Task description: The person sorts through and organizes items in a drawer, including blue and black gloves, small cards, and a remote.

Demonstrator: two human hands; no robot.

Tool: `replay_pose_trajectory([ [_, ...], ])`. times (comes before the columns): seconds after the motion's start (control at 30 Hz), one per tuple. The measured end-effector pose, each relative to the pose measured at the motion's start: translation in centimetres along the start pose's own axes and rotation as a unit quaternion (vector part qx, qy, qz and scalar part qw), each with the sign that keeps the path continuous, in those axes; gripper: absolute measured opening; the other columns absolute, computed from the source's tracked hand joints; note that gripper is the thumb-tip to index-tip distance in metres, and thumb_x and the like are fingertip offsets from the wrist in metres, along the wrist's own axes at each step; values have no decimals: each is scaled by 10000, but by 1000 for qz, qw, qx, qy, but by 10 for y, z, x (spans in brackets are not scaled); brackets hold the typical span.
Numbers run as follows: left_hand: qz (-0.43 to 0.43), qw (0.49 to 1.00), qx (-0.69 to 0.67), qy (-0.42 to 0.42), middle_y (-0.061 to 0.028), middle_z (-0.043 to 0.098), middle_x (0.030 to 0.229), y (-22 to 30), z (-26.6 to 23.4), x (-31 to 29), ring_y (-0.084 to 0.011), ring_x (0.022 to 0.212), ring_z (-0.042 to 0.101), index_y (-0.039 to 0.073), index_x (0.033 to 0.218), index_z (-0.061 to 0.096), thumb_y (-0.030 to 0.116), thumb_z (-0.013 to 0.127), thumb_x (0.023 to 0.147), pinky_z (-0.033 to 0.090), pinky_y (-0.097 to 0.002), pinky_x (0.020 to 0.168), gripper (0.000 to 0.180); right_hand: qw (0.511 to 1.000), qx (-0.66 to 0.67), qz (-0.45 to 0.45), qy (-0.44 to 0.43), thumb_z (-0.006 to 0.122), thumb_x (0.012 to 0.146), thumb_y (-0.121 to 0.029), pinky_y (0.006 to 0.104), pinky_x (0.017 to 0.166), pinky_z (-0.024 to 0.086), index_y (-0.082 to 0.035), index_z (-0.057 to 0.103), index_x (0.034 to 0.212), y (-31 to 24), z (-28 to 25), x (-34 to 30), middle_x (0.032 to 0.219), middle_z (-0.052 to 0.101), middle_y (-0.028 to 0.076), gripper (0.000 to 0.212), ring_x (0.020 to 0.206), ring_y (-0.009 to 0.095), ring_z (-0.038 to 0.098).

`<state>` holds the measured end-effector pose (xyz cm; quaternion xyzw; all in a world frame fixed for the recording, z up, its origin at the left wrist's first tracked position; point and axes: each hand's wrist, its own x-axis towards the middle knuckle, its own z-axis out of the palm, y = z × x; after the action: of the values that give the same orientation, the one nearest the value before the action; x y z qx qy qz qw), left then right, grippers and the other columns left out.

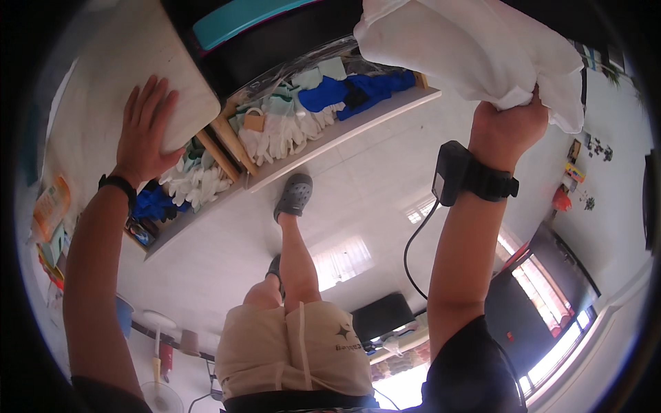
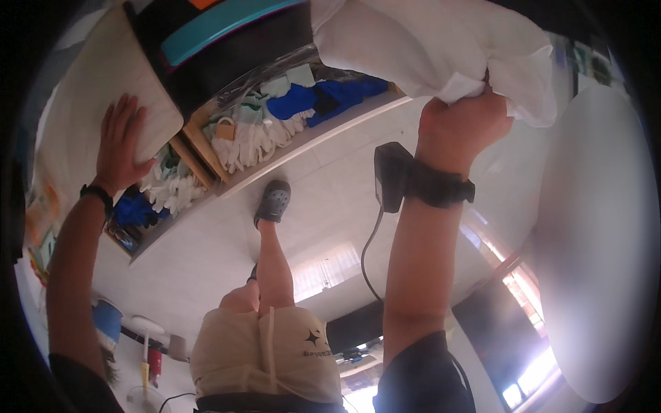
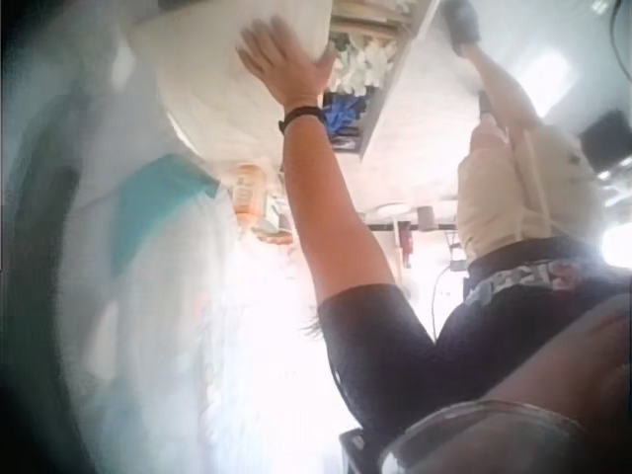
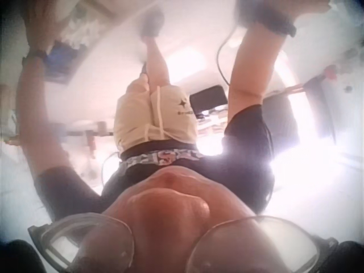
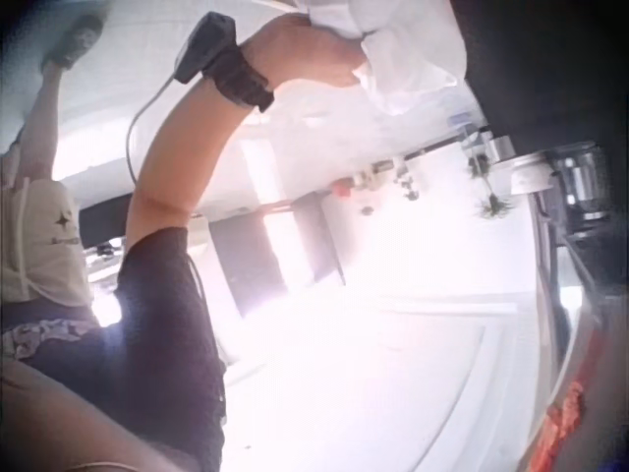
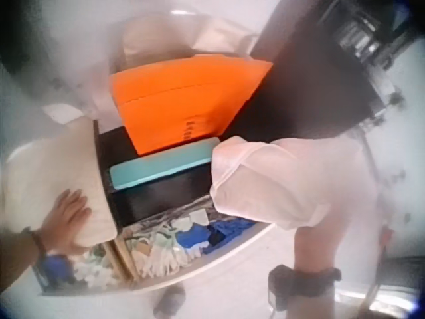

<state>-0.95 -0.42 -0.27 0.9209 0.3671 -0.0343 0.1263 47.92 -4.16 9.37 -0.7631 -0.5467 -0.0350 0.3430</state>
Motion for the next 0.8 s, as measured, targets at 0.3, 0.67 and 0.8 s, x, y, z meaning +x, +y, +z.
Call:
replay_pose_trajectory([
  [0.3, 35, 999, 29, 8, -199, 233, 1530, 2, 4, 4, -396, 1435, 178, 44, 1457, 274, 248, 809, 588, 143, -568, 1163, 1041, 989, -129, 36, 70, 772, 646, -10, 349, 754, 507, 22, 664, 1012, 28, -52, -54, 966, 680, 140, 383, 902, 316, 651],
  [0.67, 57, 997, 48, 0, -253, 203, 1533, 2, 8, 4, -437, 1433, 155, 44, 1482, 233, 340, 741, 670, 121, -609, 1141, 1003, 812, 405, 329, 262, 675, 822, -73, 316, 763, 507, 31, 636, 1023, 31, -45, -111, 980, 659, 84, 229, 929, 196, 627],
  [0.8, 56, 998, 40, 3, -250, 219, 1523, 0, 7, 7, -442, 1426, 171, 29, 1460, 262, 313, 775, 624, 119, -612, 1141, 1021, 925, 248, 226, 180, 660, 823, -60, 334, 758, 501, -4, 650, 969, 18, -27, -105, 965, 657, 66, 158, 894, 205, 627],
])
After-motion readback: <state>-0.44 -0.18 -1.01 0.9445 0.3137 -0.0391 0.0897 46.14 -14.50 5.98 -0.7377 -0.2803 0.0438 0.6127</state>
